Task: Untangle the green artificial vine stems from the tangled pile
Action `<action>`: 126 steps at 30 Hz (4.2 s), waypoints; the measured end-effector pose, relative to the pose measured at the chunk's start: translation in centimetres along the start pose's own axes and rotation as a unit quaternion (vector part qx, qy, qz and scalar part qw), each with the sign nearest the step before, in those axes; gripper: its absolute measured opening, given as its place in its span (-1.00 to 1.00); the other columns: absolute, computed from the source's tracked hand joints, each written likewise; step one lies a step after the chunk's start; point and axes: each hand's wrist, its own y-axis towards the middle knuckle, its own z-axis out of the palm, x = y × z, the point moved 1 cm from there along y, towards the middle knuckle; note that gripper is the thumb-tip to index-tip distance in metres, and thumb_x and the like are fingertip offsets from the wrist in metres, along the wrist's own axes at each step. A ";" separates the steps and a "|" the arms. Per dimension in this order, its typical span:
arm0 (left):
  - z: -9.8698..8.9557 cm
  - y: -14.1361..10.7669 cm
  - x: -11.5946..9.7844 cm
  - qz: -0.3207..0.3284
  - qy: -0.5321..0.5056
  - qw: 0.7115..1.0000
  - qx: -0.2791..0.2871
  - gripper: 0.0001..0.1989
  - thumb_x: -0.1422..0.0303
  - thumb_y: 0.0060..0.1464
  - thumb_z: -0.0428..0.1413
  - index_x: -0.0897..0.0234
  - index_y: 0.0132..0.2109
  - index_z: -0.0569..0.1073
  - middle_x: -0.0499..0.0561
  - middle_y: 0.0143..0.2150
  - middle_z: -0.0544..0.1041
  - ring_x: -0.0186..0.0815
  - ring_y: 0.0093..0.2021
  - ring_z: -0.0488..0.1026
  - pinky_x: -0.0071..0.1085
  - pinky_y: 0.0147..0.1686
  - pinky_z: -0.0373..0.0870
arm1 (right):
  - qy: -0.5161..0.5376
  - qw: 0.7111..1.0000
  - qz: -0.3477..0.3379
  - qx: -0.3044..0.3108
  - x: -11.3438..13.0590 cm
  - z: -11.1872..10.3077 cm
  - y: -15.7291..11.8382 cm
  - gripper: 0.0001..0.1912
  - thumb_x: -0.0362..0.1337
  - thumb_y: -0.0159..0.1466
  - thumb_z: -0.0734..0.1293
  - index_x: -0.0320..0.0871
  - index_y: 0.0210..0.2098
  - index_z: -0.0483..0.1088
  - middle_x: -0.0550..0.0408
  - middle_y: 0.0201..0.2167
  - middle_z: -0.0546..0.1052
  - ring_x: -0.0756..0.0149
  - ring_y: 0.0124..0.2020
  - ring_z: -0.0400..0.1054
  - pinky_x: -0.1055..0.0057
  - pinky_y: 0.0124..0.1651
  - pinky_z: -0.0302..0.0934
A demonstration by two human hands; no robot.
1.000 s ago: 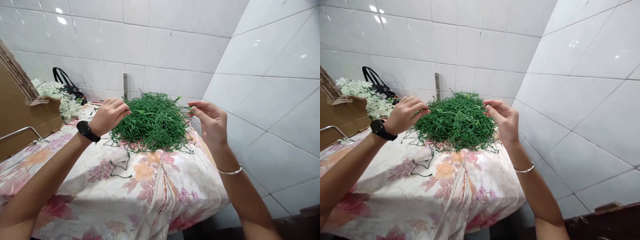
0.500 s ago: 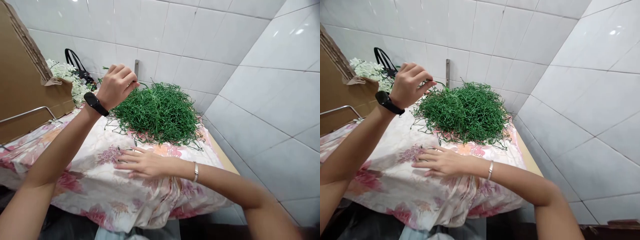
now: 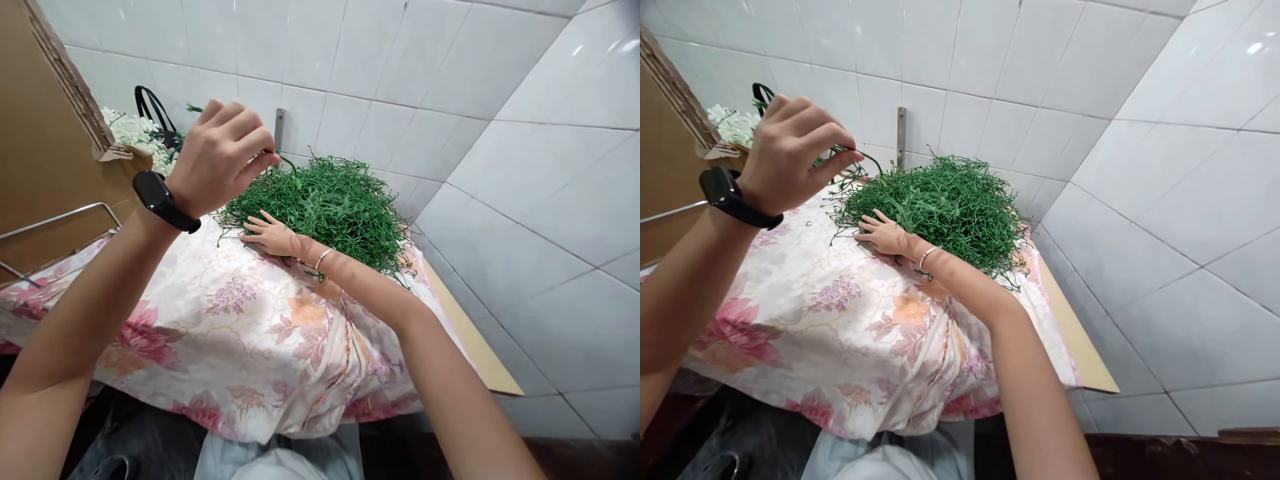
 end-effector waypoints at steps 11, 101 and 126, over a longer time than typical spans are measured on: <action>0.3 0.5 -2.8 0.004 -0.106 0.994 0.041 -0.82 0.31 0.13 -0.09 0.29 -0.35 0.33 0.03 -0.32 0.36 -0.21 -0.14 0.31 -0.09 -0.07 0.15 | 0.223 0.974 0.026 -0.034 3.2 -5.6 -4.0 -0.57 -0.32 0.26 0.09 -0.25 0.12 0.08 -0.05 0.20 0.06 0.34 0.24 -0.15 0.29 0.25 -0.19; 5.3 1.4 4.2 -0.044 -0.052 0.997 0.027 -0.81 0.29 0.03 -0.01 0.22 -0.48 0.37 -0.10 -0.52 0.42 -0.44 -0.50 0.21 -0.37 -0.32 0.10 | 0.605 0.639 0.353 -0.318 2.5 -8.4 -16.9 -0.77 -0.32 0.05 0.33 -0.13 -0.25 0.41 0.14 -0.30 0.46 0.53 -0.42 0.31 0.46 -0.22 0.25; 8.3 2.4 -6.8 0.037 -0.427 0.866 0.255 -0.80 0.30 0.05 0.03 0.34 -0.28 0.46 0.01 -0.35 0.52 -0.41 -0.38 0.41 -0.53 -0.37 0.26 | 0.536 0.702 0.283 -0.373 3.9 -8.5 -16.5 -0.80 -0.31 0.15 0.27 -0.12 -0.20 0.29 0.08 -0.23 0.38 0.44 -0.24 0.33 0.38 -0.05 0.25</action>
